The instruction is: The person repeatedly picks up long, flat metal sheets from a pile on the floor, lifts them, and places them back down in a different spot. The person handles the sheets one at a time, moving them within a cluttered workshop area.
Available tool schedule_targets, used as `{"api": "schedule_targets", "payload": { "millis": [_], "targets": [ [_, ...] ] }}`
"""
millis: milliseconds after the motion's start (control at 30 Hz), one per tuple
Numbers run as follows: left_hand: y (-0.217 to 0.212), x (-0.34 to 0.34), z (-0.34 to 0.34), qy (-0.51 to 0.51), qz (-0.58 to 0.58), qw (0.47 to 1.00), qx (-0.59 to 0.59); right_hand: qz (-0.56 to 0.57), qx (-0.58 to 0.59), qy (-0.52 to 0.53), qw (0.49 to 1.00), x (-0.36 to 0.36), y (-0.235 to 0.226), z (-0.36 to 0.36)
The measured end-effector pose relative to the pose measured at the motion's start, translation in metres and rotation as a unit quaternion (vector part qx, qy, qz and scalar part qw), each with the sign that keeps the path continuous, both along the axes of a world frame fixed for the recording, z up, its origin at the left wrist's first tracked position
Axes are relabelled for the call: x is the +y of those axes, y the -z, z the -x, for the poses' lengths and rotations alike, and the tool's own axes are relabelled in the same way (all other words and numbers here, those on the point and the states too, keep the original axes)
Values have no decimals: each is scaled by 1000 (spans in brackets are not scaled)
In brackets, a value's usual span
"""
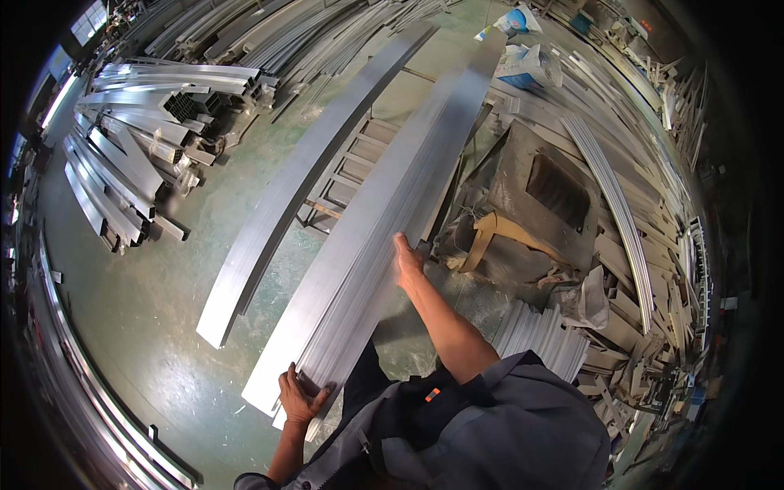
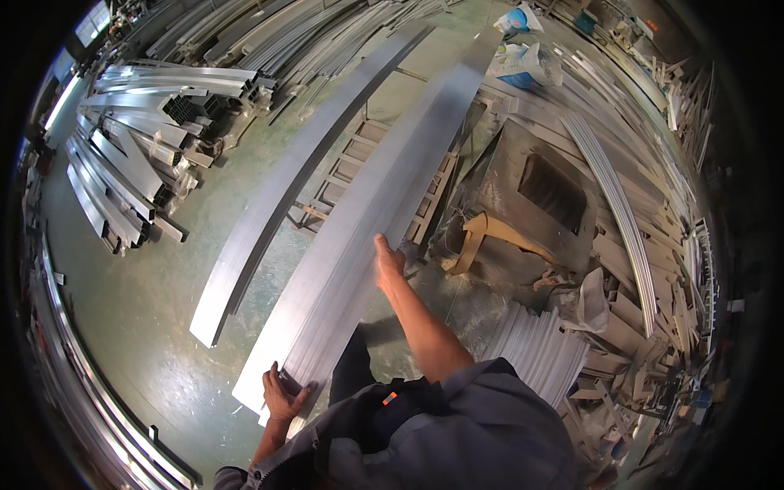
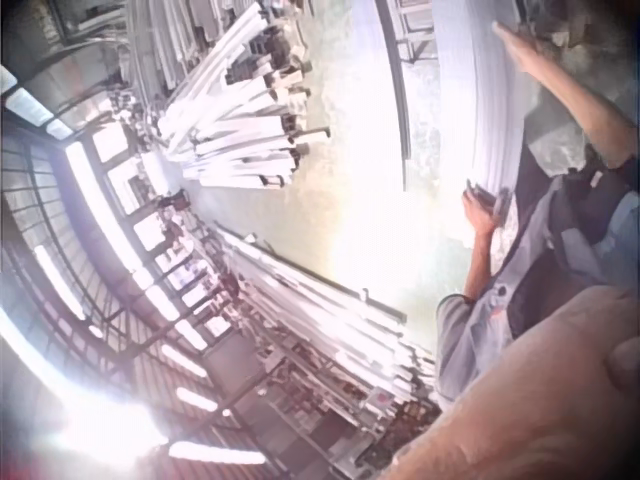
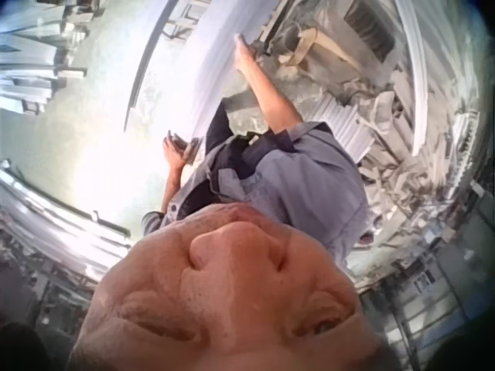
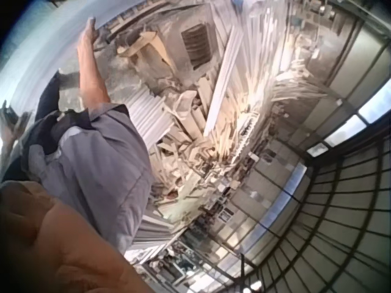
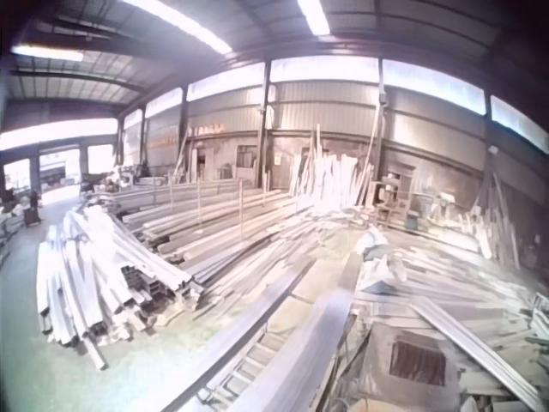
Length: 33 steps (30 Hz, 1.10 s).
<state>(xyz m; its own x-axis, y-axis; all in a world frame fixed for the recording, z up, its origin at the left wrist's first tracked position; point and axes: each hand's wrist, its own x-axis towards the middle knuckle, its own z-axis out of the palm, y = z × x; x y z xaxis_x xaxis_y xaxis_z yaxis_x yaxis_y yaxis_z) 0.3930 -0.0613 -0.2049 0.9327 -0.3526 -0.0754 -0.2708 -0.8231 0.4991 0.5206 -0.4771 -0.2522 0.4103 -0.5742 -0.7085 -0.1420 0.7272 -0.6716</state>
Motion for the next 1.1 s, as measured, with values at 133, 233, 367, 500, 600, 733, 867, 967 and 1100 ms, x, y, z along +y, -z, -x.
{"api": "schedule_targets", "payload": {
  "millis": [133, 233, 367, 500, 600, 733, 867, 967, 1100],
  "targets": [
    [1, -46, 30, 16, -57, 962, 267, 79, 48, 57, 994, -42, 11, 109],
    [6, -96, 65, 77, 49, 932, 350, 98, 54, 66, 992, -92, 6, 177],
    [-10, -187, 125, 118, 55, 922, 363, 89, 33, 108, 990, -170, 12, 254],
    [-3, -286, 160, 163, 100, 920, 343, 99, 58, 72, 991, -286, 12, 269],
    [18, -374, 172, 179, 57, 934, 304, 202, -19, 102, 974, -385, 48, 286],
    [36, -419, 193, 145, 114, 938, 293, 174, 89, 19, 980, -426, 14, 267],
    [76, -434, 204, 144, 142, 941, 270, 216, 126, 27, 968, -426, 24, 278],
    [105, -407, 221, 147, 121, 943, 273, 208, 133, 8, 969, -402, 35, 294],
    [137, -331, 259, 122, 115, 927, 336, 287, 163, 44, 943, -321, 66, 326]
  ]
}}
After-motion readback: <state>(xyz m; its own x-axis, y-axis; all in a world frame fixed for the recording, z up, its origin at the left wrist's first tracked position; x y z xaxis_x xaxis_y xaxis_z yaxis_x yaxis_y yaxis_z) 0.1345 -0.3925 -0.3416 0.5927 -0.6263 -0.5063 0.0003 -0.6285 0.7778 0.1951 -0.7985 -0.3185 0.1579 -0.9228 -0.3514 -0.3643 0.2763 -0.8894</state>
